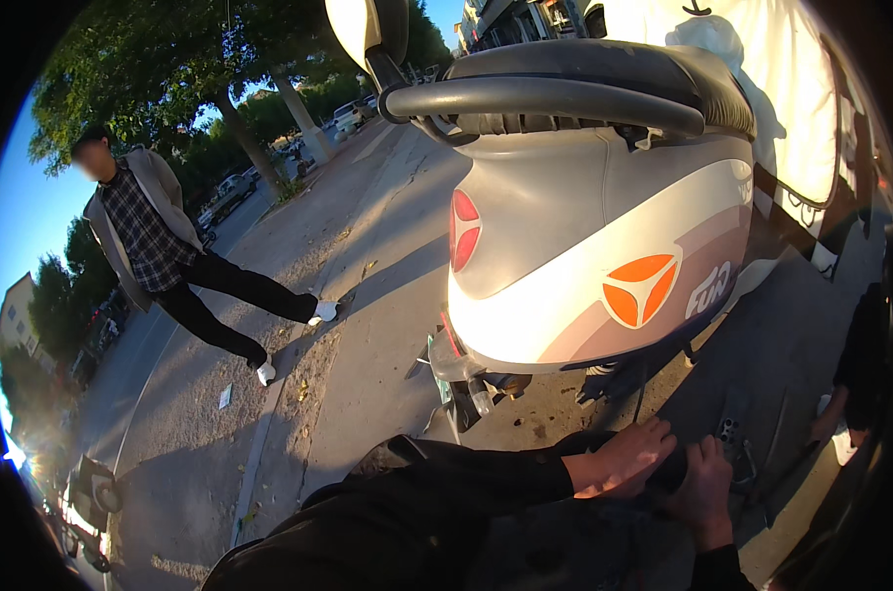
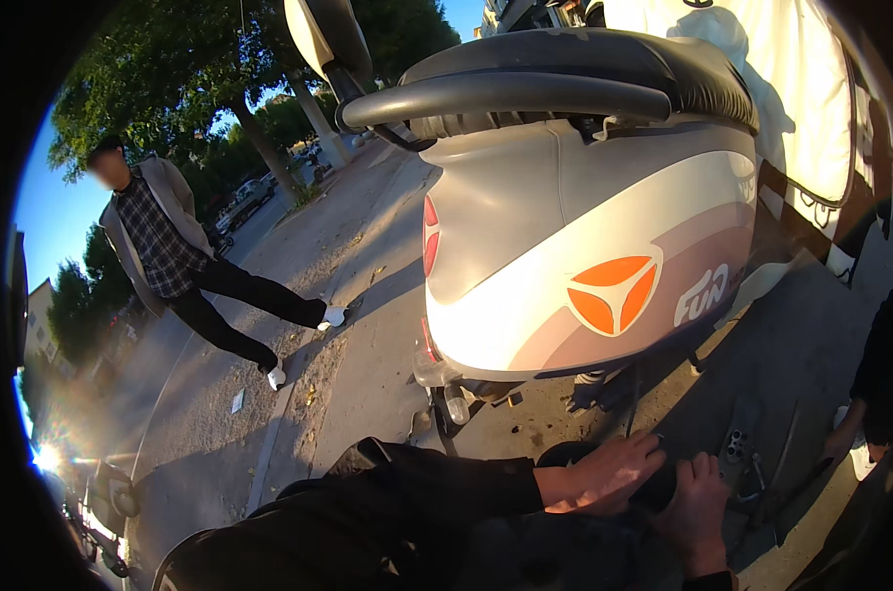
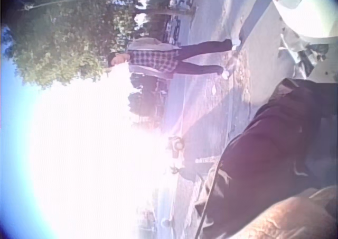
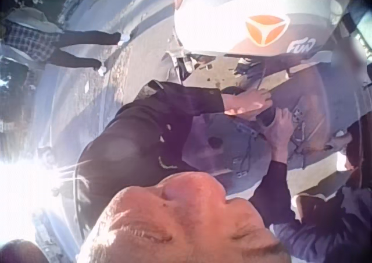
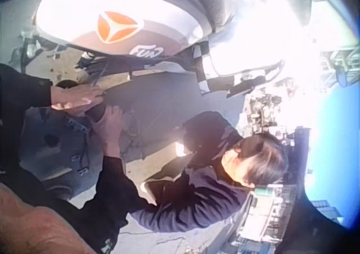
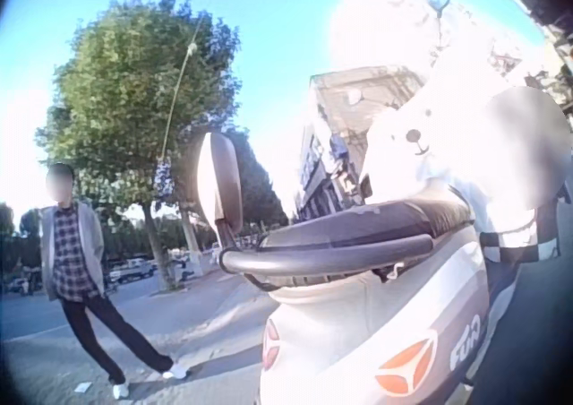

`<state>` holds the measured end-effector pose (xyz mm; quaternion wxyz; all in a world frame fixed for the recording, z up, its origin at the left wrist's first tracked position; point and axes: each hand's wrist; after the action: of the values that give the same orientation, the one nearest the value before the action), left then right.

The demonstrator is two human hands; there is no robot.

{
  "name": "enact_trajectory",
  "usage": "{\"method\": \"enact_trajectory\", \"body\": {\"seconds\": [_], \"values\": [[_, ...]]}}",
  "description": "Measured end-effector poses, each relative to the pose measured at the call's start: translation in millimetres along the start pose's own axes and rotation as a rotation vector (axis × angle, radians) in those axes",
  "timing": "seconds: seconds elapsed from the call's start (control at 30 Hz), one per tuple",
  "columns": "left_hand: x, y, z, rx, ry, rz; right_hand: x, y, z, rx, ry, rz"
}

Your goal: The person removes the rear wheel from a scooter using a T-handle wrench, then works on the tire and inner tube on the ground. They use pliers to manipulate the tire bead and valve stem while another person stands nearby.

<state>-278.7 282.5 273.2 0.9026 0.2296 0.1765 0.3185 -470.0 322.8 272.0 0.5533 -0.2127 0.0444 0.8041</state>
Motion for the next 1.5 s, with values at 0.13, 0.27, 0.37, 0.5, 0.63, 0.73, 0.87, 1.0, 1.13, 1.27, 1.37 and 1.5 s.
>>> {"method": "enact_trajectory", "body": {"seconds": [0.13,0.27,0.37,0.5,0.63,0.73,0.87,1.0,1.13,1.27,1.37,1.5], "values": [[19.0,-8.2,0.8,-0.093,0.16,-0.121,4.4,4.1,12.3,0.005,-0.035,0.005],[59.5,-29.2,21.4,0.271,-0.118,0.232,8.1,-8.4,25.7,0.114,-0.169,-0.003],[74.0,-38.5,29.5,0.252,0.008,0.173,-8.4,-37.3,17.2,0.082,-0.192,0.051],[67.2,-46.6,36.9,0.168,-0.094,0.332,-39.4,-78.5,-9.2,0.292,-0.219,0.13],[64.3,-48.3,38.0,0.043,-0.153,0.215,-44.3,-92.0,-28.3,0.41,-0.027,0.196],[66.0,-41.7,36.8,0.111,-0.101,0.21,-36.2,-83.2,-32.0,0.381,-0.002,0.239],[56.8,-29.1,31.9,0.124,-0.069,0.21,-33.8,-67.6,-29.0,0.363,-0.021,0.263],[57.4,-30.1,25.2,0.121,-0.008,0.205,-35.8,-50.5,-19.1,0.253,0.051,0.232],[83.2,-45.1,19.5,0.378,-0.037,0.387,-19.0,-41.1,-4.3,0.272,0.031,0.195],[85.6,-41.6,30.0,0.535,-0.171,0.441,0.0,-40.1,20.1,0.334,-0.083,0.175],[53.3,-22.8,46.5,0.156,-0.217,0.343,6.9,-17.4,38.6,0.277,0.095,0.135],[16.2,3.2,44.2,0.149,0.043,-0.065,45.7,23.2,35.8,0.035,-0.048,-0.335]]}}
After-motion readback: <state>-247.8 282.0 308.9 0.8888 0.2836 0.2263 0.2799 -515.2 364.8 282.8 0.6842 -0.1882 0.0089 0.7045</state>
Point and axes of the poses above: each hand's wrist, its own x-axis away from the middle knuckle, its own z-axis out of the back of the hand, y = z × x, and after that the axes turned 13 degrees about x, right-handed
